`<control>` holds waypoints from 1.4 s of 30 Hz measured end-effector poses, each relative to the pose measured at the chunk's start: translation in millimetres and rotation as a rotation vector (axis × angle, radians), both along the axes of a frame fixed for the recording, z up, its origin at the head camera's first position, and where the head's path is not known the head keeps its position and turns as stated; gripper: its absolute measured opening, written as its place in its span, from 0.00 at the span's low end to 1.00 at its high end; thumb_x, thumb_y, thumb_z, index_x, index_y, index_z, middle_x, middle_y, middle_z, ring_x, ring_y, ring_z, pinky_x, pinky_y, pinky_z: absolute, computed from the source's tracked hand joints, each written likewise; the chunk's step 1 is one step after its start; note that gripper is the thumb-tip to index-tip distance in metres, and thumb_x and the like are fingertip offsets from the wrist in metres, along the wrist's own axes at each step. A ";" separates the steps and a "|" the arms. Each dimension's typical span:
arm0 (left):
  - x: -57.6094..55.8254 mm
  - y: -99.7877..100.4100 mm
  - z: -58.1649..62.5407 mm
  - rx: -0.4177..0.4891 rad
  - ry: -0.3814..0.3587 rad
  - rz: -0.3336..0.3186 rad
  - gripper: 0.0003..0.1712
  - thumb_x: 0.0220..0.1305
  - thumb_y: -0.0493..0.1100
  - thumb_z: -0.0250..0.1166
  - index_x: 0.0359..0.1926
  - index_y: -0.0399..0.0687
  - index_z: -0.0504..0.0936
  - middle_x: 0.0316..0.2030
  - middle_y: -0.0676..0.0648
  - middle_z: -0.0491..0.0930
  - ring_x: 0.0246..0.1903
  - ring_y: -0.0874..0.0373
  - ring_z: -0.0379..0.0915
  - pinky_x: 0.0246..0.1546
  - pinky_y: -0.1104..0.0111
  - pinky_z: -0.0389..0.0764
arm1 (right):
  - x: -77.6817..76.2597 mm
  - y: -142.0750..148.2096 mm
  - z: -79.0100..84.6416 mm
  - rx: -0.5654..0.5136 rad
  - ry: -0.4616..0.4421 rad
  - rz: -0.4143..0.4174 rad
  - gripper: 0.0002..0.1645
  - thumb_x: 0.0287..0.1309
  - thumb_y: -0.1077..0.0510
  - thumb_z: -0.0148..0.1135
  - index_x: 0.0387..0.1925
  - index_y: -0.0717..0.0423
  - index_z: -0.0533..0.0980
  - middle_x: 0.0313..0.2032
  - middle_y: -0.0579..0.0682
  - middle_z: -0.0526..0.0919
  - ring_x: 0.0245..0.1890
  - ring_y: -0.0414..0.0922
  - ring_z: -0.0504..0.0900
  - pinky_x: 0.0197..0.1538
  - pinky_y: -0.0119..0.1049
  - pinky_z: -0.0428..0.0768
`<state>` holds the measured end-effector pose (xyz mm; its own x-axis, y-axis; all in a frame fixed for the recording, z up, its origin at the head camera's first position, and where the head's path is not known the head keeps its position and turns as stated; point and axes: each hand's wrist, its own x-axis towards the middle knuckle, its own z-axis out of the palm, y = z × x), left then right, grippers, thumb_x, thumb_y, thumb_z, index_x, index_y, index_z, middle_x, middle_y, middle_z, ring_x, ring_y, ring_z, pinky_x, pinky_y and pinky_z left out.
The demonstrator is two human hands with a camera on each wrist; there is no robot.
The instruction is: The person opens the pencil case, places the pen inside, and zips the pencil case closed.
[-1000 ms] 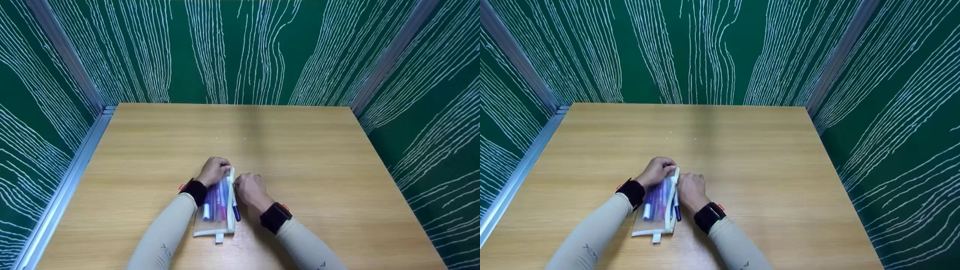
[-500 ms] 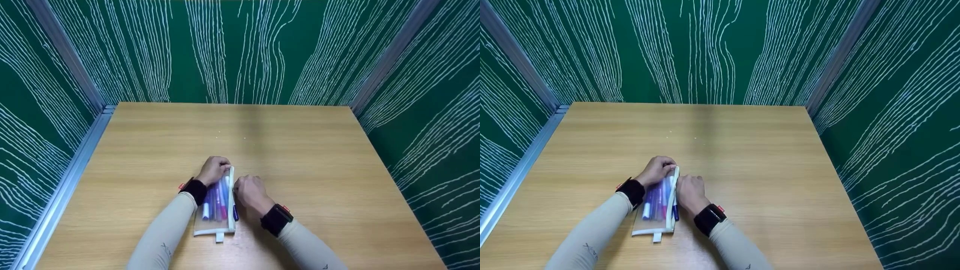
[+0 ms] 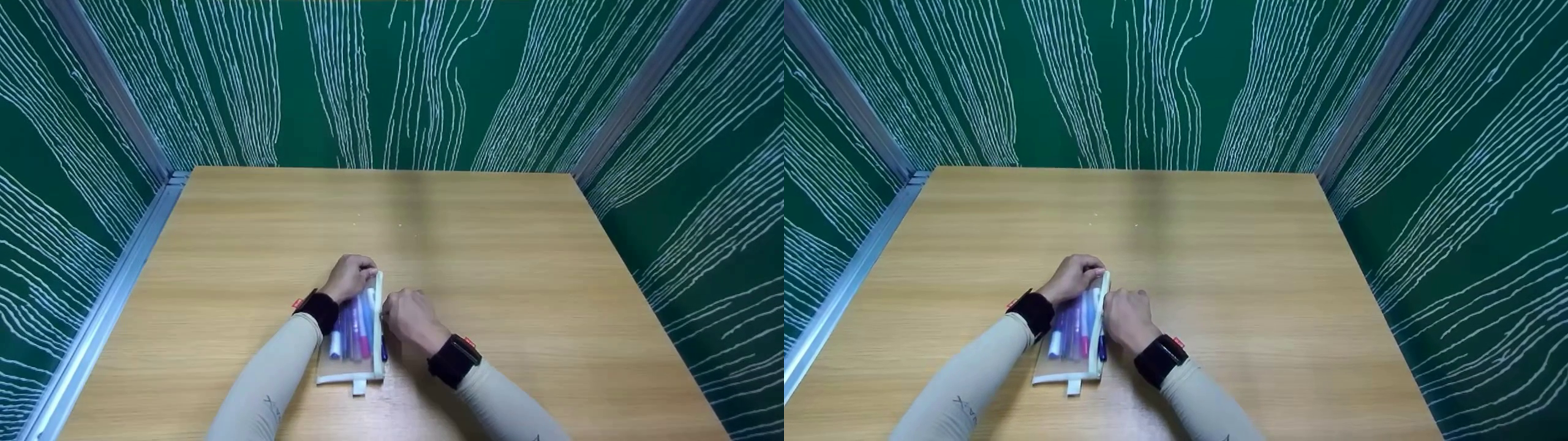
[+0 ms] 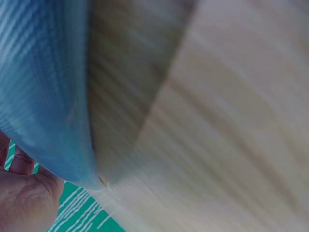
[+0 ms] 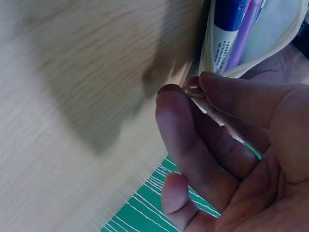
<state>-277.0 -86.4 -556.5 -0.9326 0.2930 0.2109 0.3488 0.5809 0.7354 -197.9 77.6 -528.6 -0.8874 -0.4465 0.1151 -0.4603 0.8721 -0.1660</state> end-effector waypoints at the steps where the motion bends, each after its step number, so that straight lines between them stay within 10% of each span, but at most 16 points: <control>1: -0.1 0.0 -0.2 -0.002 0.005 -0.002 0.04 0.59 0.36 0.65 0.30 0.41 0.85 0.29 0.47 0.84 0.34 0.53 0.80 0.41 0.60 0.78 | 0.2 0.1 0.2 -0.005 -0.003 0.000 0.17 0.42 0.67 0.57 0.09 0.46 0.67 0.10 0.42 0.70 0.12 0.40 0.69 0.25 0.37 0.75; 42: 0.0 1.2 1.2 -0.004 -0.070 0.026 0.04 0.60 0.38 0.65 0.32 0.44 0.86 0.33 0.48 0.85 0.38 0.53 0.80 0.46 0.61 0.77 | 5.8 4.1 2.3 -0.031 0.083 0.116 0.17 0.36 0.70 0.49 0.08 0.46 0.62 0.09 0.40 0.64 0.12 0.39 0.65 0.18 0.34 0.69</control>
<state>-277.1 -85.2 -555.3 -0.9522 0.2696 0.1438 0.2816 0.5919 0.7552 -192.1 81.6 -526.3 -0.8169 -0.5405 0.2013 -0.5709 0.8074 -0.1489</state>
